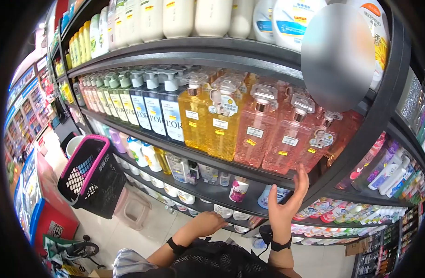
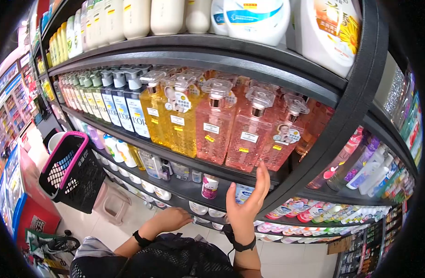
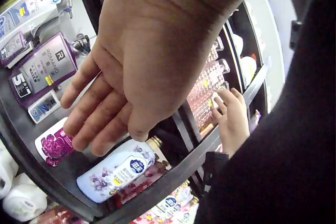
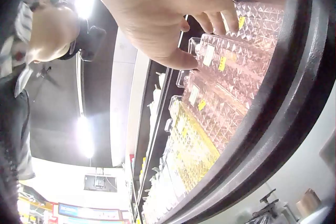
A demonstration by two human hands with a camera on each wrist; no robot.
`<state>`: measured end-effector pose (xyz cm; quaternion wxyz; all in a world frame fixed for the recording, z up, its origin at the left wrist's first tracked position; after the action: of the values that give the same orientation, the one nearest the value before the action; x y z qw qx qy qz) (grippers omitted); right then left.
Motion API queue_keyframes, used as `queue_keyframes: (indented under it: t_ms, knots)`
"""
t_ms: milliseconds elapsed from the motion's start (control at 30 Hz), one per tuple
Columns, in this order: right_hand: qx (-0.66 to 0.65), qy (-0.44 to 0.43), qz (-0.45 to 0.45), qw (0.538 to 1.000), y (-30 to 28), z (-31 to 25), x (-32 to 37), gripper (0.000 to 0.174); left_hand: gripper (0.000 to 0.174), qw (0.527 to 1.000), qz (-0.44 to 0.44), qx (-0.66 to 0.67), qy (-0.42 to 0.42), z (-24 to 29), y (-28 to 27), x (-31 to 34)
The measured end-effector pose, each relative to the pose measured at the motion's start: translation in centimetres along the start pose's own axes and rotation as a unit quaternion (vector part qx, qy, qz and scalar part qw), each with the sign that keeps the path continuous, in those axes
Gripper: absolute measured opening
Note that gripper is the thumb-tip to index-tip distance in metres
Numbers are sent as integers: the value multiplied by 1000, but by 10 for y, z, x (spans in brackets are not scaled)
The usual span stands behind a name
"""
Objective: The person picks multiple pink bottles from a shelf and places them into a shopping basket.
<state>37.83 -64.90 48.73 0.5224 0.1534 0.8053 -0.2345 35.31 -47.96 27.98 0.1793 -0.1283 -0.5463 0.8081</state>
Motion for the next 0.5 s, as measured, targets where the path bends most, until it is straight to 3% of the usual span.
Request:
queue_keyframes:
  t_ms: [100,267,500]
  knots:
    - [1,-8,-3,1000,6,-2,-8,71,31,999,32,21,23,4,-7,2]
    - [47,-28,-2,999,9,-4,-18,72,36,999,-2,34,-30,-4,4,4]
    - [43,15,-5,999,5,11,-19,74,36,998,-4,42,-39,-3,7,5]
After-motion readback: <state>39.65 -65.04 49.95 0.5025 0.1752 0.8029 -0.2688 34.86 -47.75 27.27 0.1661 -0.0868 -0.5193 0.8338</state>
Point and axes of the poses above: each hand's wrist, its own x-axis away from the middle knuckle, its own y-axis out of the palm, z = x × y, the point moved 10 cm from there along -x, towards the middle knuckle, and after that the axes turned 11 degrees about -y, right-handed, at the moved point
